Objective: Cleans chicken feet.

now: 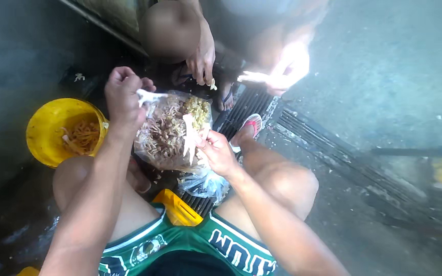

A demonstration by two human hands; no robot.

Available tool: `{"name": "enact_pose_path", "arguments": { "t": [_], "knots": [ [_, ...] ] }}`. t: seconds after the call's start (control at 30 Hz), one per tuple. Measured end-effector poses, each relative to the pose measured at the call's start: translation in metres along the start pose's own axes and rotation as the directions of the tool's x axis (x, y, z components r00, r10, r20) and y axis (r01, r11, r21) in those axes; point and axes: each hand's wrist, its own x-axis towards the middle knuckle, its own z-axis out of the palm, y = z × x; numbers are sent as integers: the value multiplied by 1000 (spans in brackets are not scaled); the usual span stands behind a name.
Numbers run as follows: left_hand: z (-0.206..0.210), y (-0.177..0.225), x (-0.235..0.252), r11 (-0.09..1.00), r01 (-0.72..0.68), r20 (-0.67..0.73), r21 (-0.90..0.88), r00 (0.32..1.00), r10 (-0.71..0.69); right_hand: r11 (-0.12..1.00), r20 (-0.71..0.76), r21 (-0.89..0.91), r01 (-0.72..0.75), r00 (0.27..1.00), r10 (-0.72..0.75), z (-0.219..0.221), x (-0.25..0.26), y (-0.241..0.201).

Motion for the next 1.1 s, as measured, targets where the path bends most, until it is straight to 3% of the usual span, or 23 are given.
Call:
{"name": "enact_pose_path", "arguments": {
  "t": [0.13,0.27,0.33,0.43,0.6,0.7,0.77,0.87,0.97,1.1],
  "knots": [
    [-5,5,-13,955,35,182,294,979,-92,999,-22,-28,22,1000,-22,-4,-1,-3],
    [15,-13,-42,853,35,413,521,864,-288,991,-39,-132,5,999,-10,-4,1,-4],
    [24,-21,-50,799,-25,445,600,841,-308,983,-52,-186,-7,999,-3,-1,1,-4],
    [31,-29,-53,744,-48,374,666,885,-278,967,-76,-254,-23,997,4,4,1,-4],
    [35,-33,-40,774,76,176,629,956,-237,956,-75,-293,27,996,-51,7,5,-14],
    [11,-31,-4,793,149,-40,591,987,-155,964,-31,-264,31,999,-40,3,-10,-19],
    [-11,-21,21,866,173,-164,469,981,-107,970,-5,-240,47,999,-49,-1,-20,-18],
    [-14,-5,18,944,153,-85,293,987,-134,973,-13,-230,34,999,-38,-11,-15,-14],
    [3,-13,-9,952,215,42,219,972,-230,960,-32,-278,23,999,-33,-12,-4,-15],
    [27,-24,-39,871,334,111,362,912,-395,947,-1,-322,-2,1000,2,-2,5,-14]
  ]
}}
